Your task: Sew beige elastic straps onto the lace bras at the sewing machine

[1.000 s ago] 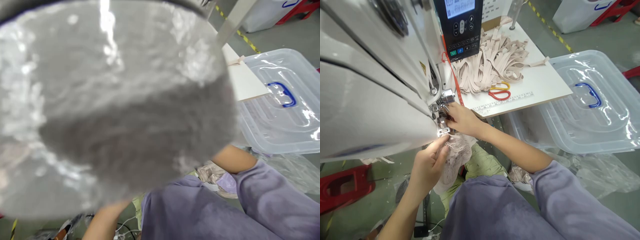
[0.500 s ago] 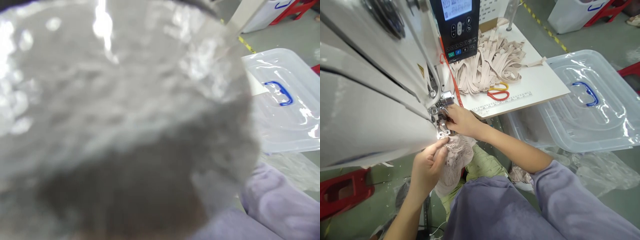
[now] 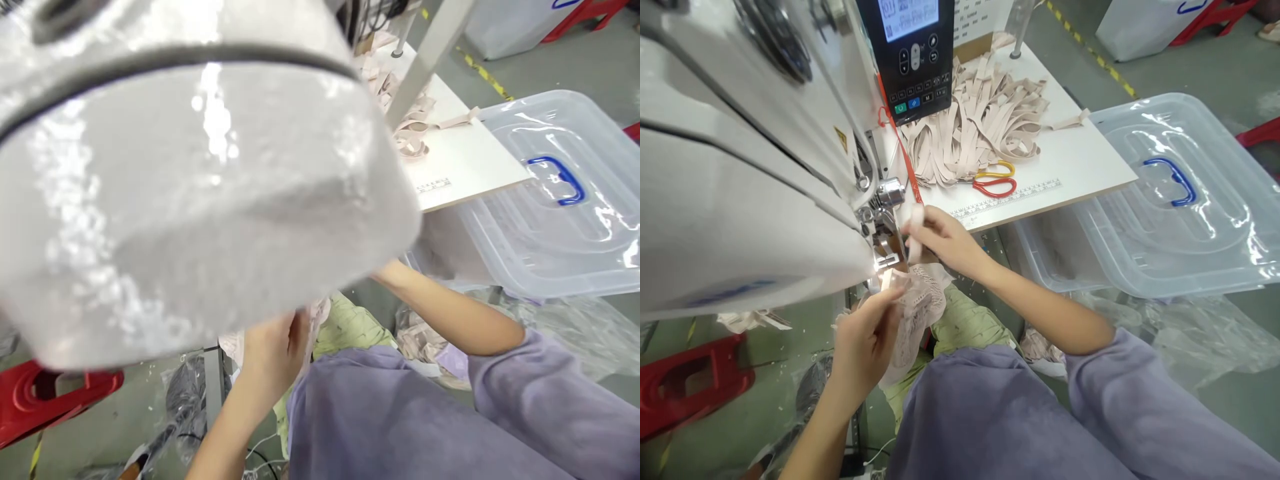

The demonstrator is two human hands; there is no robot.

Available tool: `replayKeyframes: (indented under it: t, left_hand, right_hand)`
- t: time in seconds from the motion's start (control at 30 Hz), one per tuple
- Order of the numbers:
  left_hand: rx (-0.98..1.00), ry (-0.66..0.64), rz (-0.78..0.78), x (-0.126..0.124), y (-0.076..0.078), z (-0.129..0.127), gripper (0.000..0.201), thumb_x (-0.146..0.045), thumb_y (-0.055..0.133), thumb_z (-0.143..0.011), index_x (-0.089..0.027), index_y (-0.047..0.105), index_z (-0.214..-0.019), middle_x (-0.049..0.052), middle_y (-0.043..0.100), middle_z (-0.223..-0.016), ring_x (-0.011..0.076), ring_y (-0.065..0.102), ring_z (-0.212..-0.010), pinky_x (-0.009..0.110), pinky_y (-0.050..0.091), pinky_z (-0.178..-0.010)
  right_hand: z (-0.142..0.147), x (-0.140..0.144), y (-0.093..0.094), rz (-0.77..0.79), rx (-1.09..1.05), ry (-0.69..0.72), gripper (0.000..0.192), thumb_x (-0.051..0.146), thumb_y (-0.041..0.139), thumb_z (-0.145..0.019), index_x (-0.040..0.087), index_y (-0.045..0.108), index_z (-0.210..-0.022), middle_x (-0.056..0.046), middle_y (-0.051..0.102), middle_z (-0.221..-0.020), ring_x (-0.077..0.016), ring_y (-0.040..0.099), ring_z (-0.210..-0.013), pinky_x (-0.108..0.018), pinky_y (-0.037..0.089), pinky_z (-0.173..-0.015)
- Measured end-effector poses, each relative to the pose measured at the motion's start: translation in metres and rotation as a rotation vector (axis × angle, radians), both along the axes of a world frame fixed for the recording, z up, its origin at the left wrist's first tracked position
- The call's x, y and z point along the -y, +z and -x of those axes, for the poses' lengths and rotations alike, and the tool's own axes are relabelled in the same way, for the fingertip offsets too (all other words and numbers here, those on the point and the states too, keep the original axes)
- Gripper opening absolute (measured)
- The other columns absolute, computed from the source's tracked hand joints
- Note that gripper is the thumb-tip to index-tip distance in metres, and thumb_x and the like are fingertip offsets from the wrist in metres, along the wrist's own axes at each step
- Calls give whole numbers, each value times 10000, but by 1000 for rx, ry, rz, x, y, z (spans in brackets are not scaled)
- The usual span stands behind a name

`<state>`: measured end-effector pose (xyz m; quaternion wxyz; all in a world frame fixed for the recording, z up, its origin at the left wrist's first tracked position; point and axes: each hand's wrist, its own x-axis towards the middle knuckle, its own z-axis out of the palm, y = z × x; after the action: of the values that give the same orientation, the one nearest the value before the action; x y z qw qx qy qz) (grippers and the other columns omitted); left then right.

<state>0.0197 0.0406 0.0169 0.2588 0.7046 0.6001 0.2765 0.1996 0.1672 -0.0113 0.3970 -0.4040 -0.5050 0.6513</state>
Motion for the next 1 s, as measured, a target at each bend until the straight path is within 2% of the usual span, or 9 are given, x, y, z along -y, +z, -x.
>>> replayKeyframes:
  t: [0.13, 0.23, 0.43, 0.5, 0.57, 0.7, 0.87, 0.93, 1.0]
  left_hand:
    - [37, -150, -121, 12, -9, -1, 235, -160, 507, -980, -207, 540, -1208, -86, 540, -582, 78, 451, -441, 204, 325, -487]
    - [107, -168, -60, 23, -15, -3, 282, -182, 509, -991, -217, 465, -1267, -113, 422, -576, 78, 389, -447, 208, 273, -494]
    - [301, -126, 205, 37, -6, -12, 476, -280, 504, -1013, -248, 305, -1445, -70, 557, -704, 102, 463, -529, 218, 327, -526]
    - [280, -101, 250, 41, 6, -13, 318, -312, 516, -1009, -225, 478, -1313, -62, 536, -675, 107, 464, -547, 225, 335, -538]
    - [282, -145, 292, 47, 19, -14, 180, -343, 510, -1010, -196, 613, -1003, -30, 531, -688, 117, 493, -614, 235, 358, -578]
    - [463, -181, 403, 62, 32, -23, 339, -392, 463, -1027, -179, 605, -804, 5, 546, -757, 133, 515, -711, 247, 393, -645]
    - [459, 202, 229, 51, 7, -38, 350, -437, 486, -1015, -183, 560, -785, -37, 449, -638, 99, 406, -578, 223, 322, -528]
    - [470, 250, 154, 38, -5, -37, 244, -412, 513, -1009, -193, 614, -1047, -61, 459, -611, 92, 400, -523, 216, 326, -498]
    - [477, 244, 132, 27, -13, -31, 362, -379, 508, -1018, -217, 523, -1341, -94, 431, -548, 90, 368, -444, 213, 303, -449]
  right_hand:
    - [-29, 34, -8, -100, -149, 83, 136, 352, 578, -981, 223, 537, -965, -8, 688, -935, -127, 647, -678, -281, 512, -652]
    - [-38, 56, -4, -116, -97, 182, 103, 313, 508, -1021, 217, 538, -996, -7, 648, -982, -97, 593, -705, -251, 475, -679]
    - [-34, 74, 7, -81, -36, 328, 338, 453, 755, -846, 181, 647, -1016, -15, 626, -944, -132, 563, -812, -231, 443, -676]
    - [-34, 78, 12, 32, -68, 381, 328, 456, 764, -836, 155, 673, -927, -14, 647, -854, -129, 577, -765, -230, 446, -662]
    - [-34, 84, 18, 196, -209, 485, 332, 445, 785, -813, 137, 665, -836, -15, 661, -768, -116, 580, -690, -217, 434, -613]
    - [-33, 97, 29, 489, -514, 678, 339, 407, 803, -782, 132, 607, -759, 18, 623, -630, -28, 336, -442, -175, 221, -417]
    - [-19, 80, 11, 385, -414, 307, 308, 391, 801, -817, 149, 612, -794, 51, 561, -631, -30, 340, -479, -164, 244, -439]
    - [-14, 64, 1, 402, -431, 260, 291, 426, 758, -850, 152, 660, -846, 46, 541, -660, -46, 394, -532, -165, 330, -491]
    - [-11, 48, -8, 453, -470, 221, 286, 438, 740, -845, 158, 692, -879, 24, 558, -730, -72, 476, -629, -185, 429, -591]
